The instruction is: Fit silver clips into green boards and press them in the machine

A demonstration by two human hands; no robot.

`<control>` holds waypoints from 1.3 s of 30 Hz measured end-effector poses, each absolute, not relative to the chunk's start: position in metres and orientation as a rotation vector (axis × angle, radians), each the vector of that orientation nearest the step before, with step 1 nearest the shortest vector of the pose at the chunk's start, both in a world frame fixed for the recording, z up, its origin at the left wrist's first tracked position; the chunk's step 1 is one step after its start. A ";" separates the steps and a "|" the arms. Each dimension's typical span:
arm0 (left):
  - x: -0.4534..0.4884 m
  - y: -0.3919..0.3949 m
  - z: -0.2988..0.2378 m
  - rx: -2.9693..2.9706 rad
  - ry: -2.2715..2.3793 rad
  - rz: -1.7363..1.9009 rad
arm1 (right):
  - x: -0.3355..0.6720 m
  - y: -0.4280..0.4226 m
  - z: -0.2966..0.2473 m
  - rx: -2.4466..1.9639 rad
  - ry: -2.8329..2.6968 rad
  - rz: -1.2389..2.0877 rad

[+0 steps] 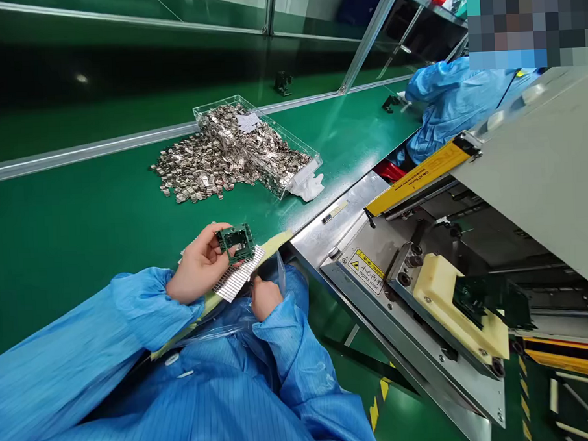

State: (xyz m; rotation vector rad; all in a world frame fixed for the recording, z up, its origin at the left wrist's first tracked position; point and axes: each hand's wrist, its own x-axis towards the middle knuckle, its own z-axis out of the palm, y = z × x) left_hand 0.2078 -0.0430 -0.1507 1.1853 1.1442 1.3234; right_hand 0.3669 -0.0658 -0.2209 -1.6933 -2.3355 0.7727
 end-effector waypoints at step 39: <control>0.202 -0.075 -0.142 1.502 1.028 1.201 | 0.334 -0.075 -0.123 -1.343 -1.417 0.666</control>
